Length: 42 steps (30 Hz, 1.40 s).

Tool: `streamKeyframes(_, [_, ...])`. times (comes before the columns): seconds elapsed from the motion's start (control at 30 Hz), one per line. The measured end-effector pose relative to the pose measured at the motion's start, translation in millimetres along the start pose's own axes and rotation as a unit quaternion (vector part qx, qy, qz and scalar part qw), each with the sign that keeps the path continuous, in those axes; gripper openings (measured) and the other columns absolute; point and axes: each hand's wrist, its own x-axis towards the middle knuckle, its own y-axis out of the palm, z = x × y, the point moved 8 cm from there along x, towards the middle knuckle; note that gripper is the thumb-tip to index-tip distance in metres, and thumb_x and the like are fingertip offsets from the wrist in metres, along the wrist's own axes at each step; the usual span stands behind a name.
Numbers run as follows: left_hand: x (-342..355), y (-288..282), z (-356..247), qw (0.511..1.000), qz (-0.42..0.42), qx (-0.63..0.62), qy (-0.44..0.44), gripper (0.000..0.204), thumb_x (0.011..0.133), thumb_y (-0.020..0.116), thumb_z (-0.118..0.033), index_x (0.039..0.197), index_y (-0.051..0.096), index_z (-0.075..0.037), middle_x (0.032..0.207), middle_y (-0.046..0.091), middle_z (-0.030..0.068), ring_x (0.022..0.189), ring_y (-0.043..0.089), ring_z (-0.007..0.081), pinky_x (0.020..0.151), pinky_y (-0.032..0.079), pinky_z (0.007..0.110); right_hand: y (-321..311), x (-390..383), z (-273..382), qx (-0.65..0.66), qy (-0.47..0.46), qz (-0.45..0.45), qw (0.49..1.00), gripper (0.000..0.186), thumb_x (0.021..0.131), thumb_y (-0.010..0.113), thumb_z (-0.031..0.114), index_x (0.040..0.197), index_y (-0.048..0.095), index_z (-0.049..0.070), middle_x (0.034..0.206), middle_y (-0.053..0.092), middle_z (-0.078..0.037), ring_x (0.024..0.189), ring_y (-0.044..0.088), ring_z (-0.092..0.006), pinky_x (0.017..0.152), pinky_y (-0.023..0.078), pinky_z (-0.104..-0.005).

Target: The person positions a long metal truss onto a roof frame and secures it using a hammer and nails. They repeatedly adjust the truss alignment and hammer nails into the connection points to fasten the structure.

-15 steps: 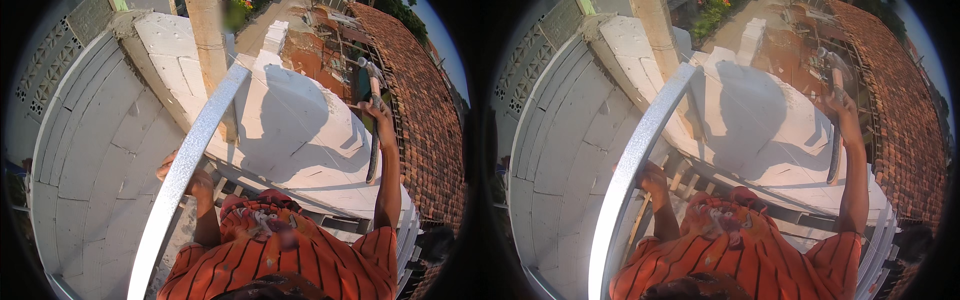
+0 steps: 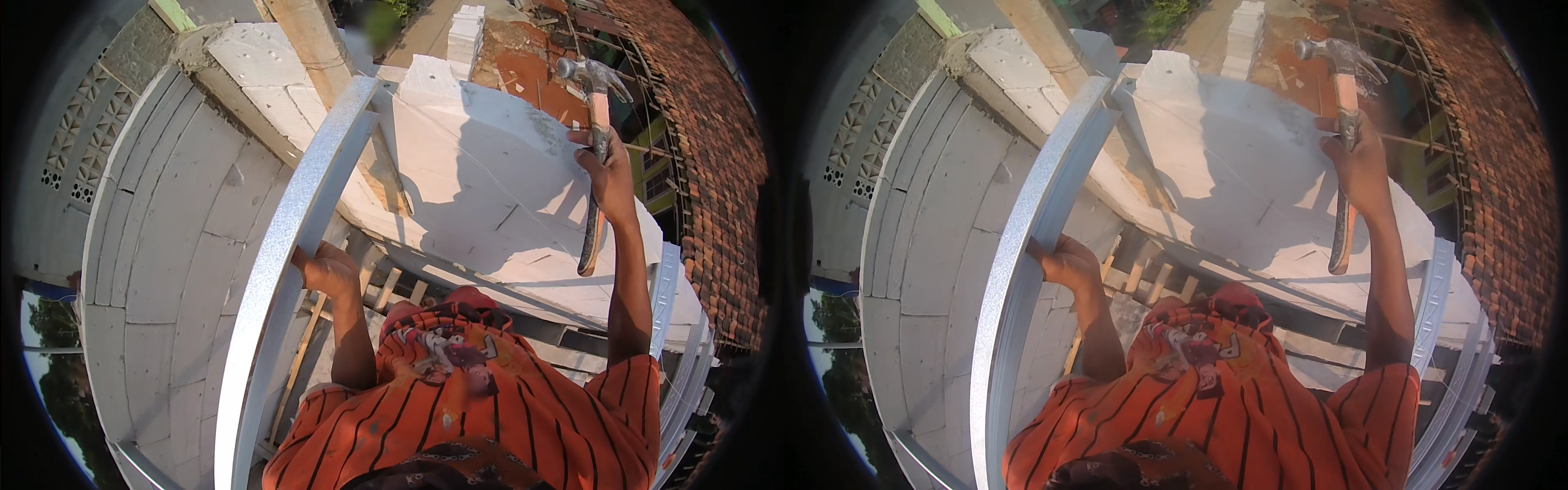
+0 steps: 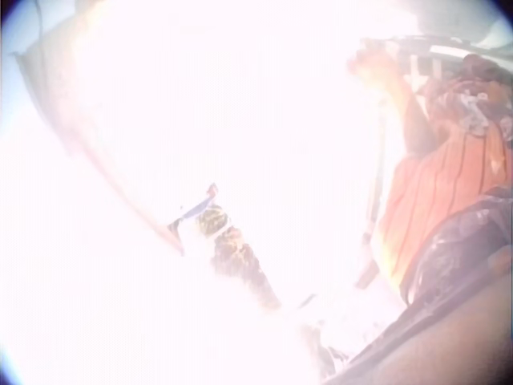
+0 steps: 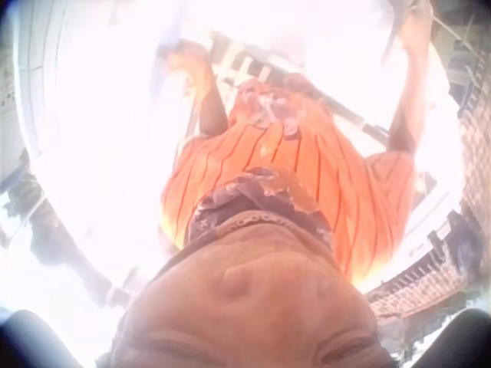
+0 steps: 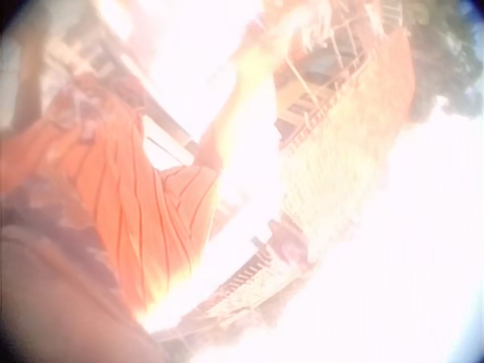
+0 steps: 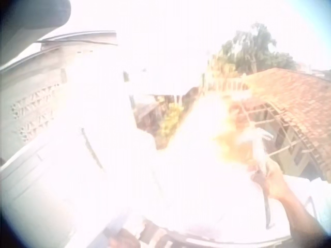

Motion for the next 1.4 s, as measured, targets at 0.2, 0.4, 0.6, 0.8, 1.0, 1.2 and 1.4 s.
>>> streamKeyframes(0.2, [2.9,9.4,-3.1,0.998,-0.025,-0.001,-0.051,0.044,0.088,0.057,-0.030,0.123,0.042,-0.007,0.121,0.044,0.0061,0.113,0.043,0.0180,0.097,0.033,0.034,78.3,-29.2,32.4,0.166,-0.012,0.119,0.979,0.041,0.078,0.058,0.015,0.114,0.050,-0.002,0.104,0.060,-0.011,0.089,0.056,-0.0184,0.085,0.041,-0.0290])
streamKeyframes(0.4, [1.4,19.2,-5.9,0.995,-0.056,-0.021,-0.077,0.043,0.088,0.058,-0.026,0.123,0.040,-0.008,0.121,0.043,0.0084,0.114,0.042,0.0205,0.098,0.032,0.037,120.4,-30.5,45.0,0.170,0.046,0.210,0.962,0.044,0.079,0.058,0.013,0.118,0.045,-0.001,0.107,0.061,-0.012,0.076,0.062,-0.0134,0.057,0.047,-0.0245])
streamKeyframes(0.6, [0.6,13.1,-0.9,0.992,-0.062,-0.026,-0.105,0.049,0.087,0.060,-0.025,0.126,0.037,-0.007,0.123,0.041,0.0101,0.117,0.039,0.0212,0.099,0.031,0.038,93.3,-1.8,78.9,0.114,0.005,0.132,0.985,0.034,0.074,0.062,0.020,0.098,0.050,-0.001,0.079,0.061,-0.008,0.060,0.058,-0.0133,0.056,0.045,-0.0270])
streamKeyframes(0.8, [1.0,11.6,-3.7,0.996,-0.017,-0.009,-0.084,0.051,0.089,0.057,-0.026,0.129,0.034,-0.004,0.125,0.040,0.0108,0.118,0.039,0.0214,0.100,0.031,0.037,76.0,20.9,95.6,0.104,-0.061,0.062,0.991,0.032,0.071,0.060,0.026,0.090,0.053,0.001,0.064,0.058,-0.006,0.059,0.058,-0.0134,0.059,0.045,-0.0277])
streamKeyframes(1.0, [-4.0,19.1,-9.4,0.992,-0.065,-0.029,-0.107,0.049,0.090,0.055,-0.026,0.130,0.035,-0.005,0.126,0.041,0.0112,0.117,0.041,0.0211,0.101,0.032,0.034,67.6,33.9,99.7,0.094,-0.095,0.056,0.989,0.027,0.084,0.058,0.020,0.105,0.052,0.004,0.077,0.064,-0.005,0.058,0.051,-0.0065,0.051,0.039,-0.0201])
streamKeyframes(1.2, [0.0,15.8,-5.5,0.991,-0.078,-0.017,-0.105,0.049,0.090,0.056,-0.027,0.128,0.035,-0.003,0.125,0.042,0.0107,0.116,0.041,0.0209,0.101,0.032,0.035,68.8,33.1,111.7,0.140,-0.091,0.049,0.985,0.028,0.082,0.058,0.018,0.106,0.054,0.004,0.077,0.064,-0.005,0.060,0.051,-0.0064,0.053,0.039,-0.0211])
streamKeyframes(1.4, [0.2,22.4,0.1,0.995,-0.069,0.005,-0.078,0.051,0.092,0.053,-0.027,0.129,0.032,0.000,0.128,0.040,0.0123,0.119,0.038,0.0229,0.105,0.026,0.038,77.3,61.5,87.6,0.020,-0.115,0.029,0.993,0.031,0.079,0.060,0.024,0.103,0.059,0.005,0.081,0.065,-0.007,0.068,0.056,-0.0123,0.061,0.045,-0.0277])
